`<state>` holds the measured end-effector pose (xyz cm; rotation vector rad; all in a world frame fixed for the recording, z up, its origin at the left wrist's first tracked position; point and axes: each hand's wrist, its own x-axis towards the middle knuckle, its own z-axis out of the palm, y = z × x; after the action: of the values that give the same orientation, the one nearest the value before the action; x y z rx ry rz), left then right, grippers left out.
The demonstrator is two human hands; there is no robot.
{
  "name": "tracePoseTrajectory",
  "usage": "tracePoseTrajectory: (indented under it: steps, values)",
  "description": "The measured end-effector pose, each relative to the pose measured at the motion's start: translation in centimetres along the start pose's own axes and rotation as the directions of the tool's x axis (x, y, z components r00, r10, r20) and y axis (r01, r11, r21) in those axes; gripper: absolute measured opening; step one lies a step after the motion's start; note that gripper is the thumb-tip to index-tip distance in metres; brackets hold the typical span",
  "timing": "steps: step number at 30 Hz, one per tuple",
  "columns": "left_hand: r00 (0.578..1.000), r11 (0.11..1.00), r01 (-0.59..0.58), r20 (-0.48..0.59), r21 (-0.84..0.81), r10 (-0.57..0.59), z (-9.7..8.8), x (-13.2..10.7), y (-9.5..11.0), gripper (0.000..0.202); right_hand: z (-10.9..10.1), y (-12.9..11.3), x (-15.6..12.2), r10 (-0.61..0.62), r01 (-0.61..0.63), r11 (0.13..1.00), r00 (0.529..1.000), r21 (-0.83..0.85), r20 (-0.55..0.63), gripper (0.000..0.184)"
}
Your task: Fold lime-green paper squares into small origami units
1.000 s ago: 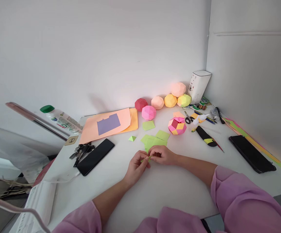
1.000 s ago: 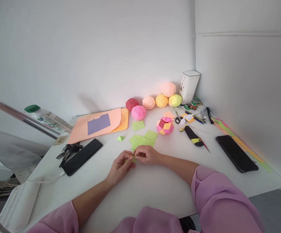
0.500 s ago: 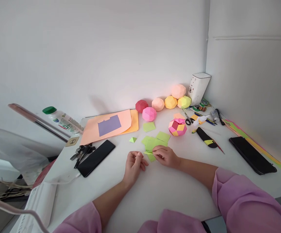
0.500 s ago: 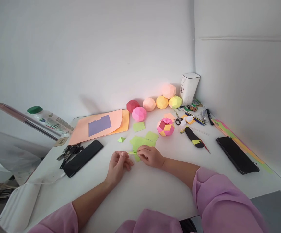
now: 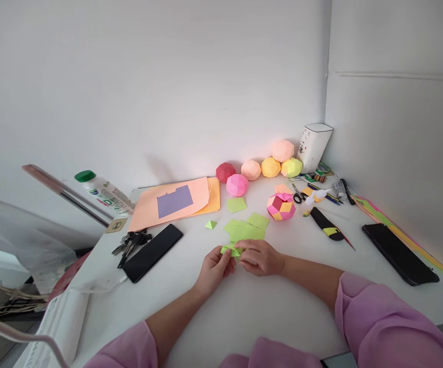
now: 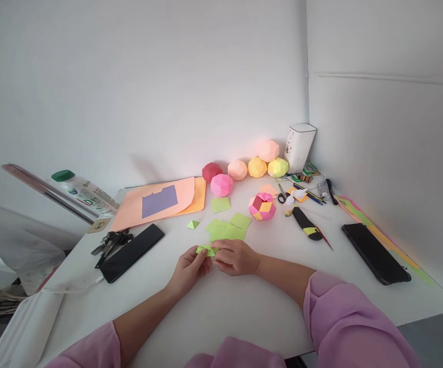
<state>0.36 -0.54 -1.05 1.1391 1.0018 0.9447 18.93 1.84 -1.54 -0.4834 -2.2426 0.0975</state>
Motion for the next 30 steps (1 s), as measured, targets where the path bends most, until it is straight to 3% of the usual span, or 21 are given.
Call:
tracePoseTrajectory:
  steps: [3,5,7,9,12,19,30]
  values:
    - [1.000,1.000,0.003,0.001,0.019,-0.003,-0.06,-0.05,-0.20,0.031,-0.02,0.12,-0.09,0.218,-0.215,0.944,0.976,0.252,0.017,0.010]
    - [1.000,0.999,0.008,-0.003,0.042,-0.008,-0.03,-0.09,-0.20,0.031,-0.11,0.18,0.00,0.383,-0.392,0.835,0.918,0.385,0.104,0.013]
    - [1.000,0.997,0.017,-0.011,0.072,-0.016,0.02,-0.12,-0.15,0.032,-0.23,0.24,0.21,0.507,-0.551,0.699,0.831,0.455,0.227,0.015]
    - [1.000,0.994,0.025,-0.018,0.104,-0.023,0.03,-0.12,-0.11,0.034,-0.29,0.31,0.45,0.572,-0.650,0.586,0.755,0.484,0.321,0.015]
    - [0.999,0.989,0.032,-0.015,0.143,-0.030,-0.03,-0.11,-0.10,0.035,-0.23,0.42,0.64,0.606,-0.697,0.502,0.706,0.513,0.366,0.014]
    - [1.000,0.989,0.013,-0.008,0.146,-0.011,0.05,-0.17,0.15,0.037,-0.13,0.45,0.65,0.560,-0.654,0.506,0.745,0.563,0.362,0.009]
    - [1.000,0.993,0.018,-0.014,0.121,-0.016,-0.02,-0.16,0.00,0.036,-0.37,0.21,0.82,0.524,-0.591,0.612,0.801,0.526,0.290,0.010]
